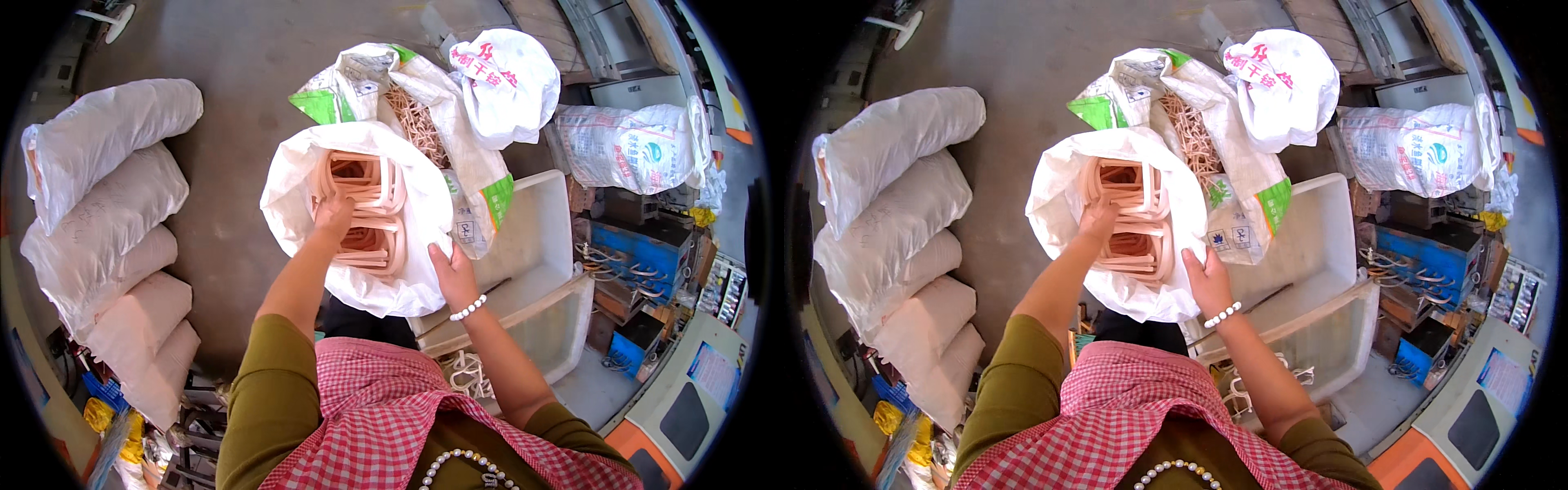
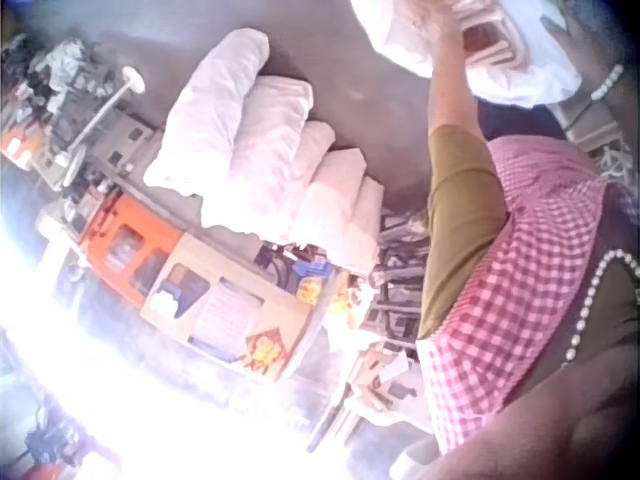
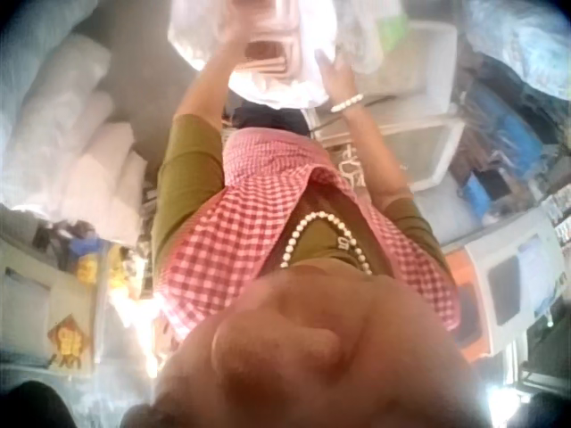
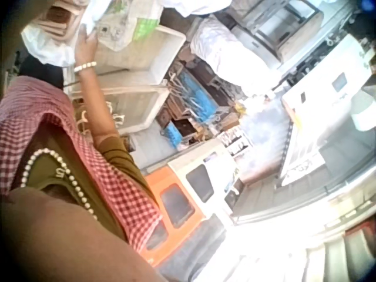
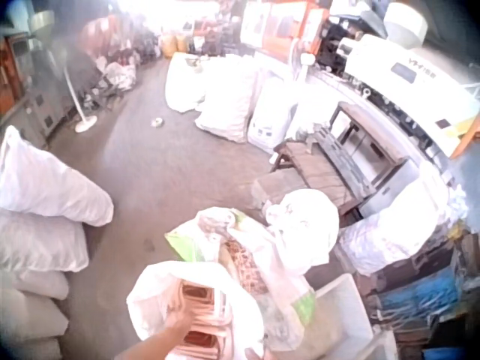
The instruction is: The person assembles plastic hangers by inserting white plastic clips into the hooks of pink hangers. They pick hangers from a bin, attach the clips, and place the finished hangers into a white sack. The person also uses a yellow tool to smooth or trim the hanger edges.
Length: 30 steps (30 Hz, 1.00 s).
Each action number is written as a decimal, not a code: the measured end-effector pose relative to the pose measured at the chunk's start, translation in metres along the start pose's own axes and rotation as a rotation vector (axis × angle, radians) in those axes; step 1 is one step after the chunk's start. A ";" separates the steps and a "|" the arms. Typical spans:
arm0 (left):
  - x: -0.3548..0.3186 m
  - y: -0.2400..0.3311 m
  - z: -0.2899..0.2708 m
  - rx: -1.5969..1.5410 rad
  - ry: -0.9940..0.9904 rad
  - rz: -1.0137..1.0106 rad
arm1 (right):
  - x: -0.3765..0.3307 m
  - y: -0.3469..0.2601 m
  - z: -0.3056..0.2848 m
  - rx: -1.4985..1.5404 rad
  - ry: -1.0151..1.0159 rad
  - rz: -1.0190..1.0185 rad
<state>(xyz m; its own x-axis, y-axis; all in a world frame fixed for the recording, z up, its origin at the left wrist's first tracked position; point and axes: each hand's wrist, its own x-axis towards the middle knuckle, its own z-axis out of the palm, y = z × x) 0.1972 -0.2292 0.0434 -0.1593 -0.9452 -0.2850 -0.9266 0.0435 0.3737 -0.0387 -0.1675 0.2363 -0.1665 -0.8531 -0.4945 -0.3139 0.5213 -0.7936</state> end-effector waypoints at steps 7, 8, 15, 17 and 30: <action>-0.024 0.047 -0.064 0.040 -0.001 0.091 | 0.002 0.010 -0.008 0.295 -0.030 0.151; -0.029 0.046 -0.070 -0.015 0.091 0.091 | 0.001 0.011 -0.008 0.252 -0.038 0.139; -0.073 0.004 -0.123 -0.131 0.596 -0.584 | 0.015 -0.006 0.001 0.018 -0.083 -0.014; -0.066 -0.015 -0.120 -0.739 0.139 -0.775 | 0.025 -0.015 0.006 -0.047 -0.105 -0.057; -0.102 0.002 -0.122 -1.289 0.276 -0.630 | 0.043 0.001 -0.018 -0.142 0.055 -0.055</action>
<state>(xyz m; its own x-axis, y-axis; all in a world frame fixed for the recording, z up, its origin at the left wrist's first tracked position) 0.2529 -0.1721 0.1813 0.3553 -0.7348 -0.5778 0.1481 -0.5661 0.8109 -0.0627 -0.2042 0.2208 -0.1953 -0.8823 -0.4283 -0.4522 0.4685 -0.7589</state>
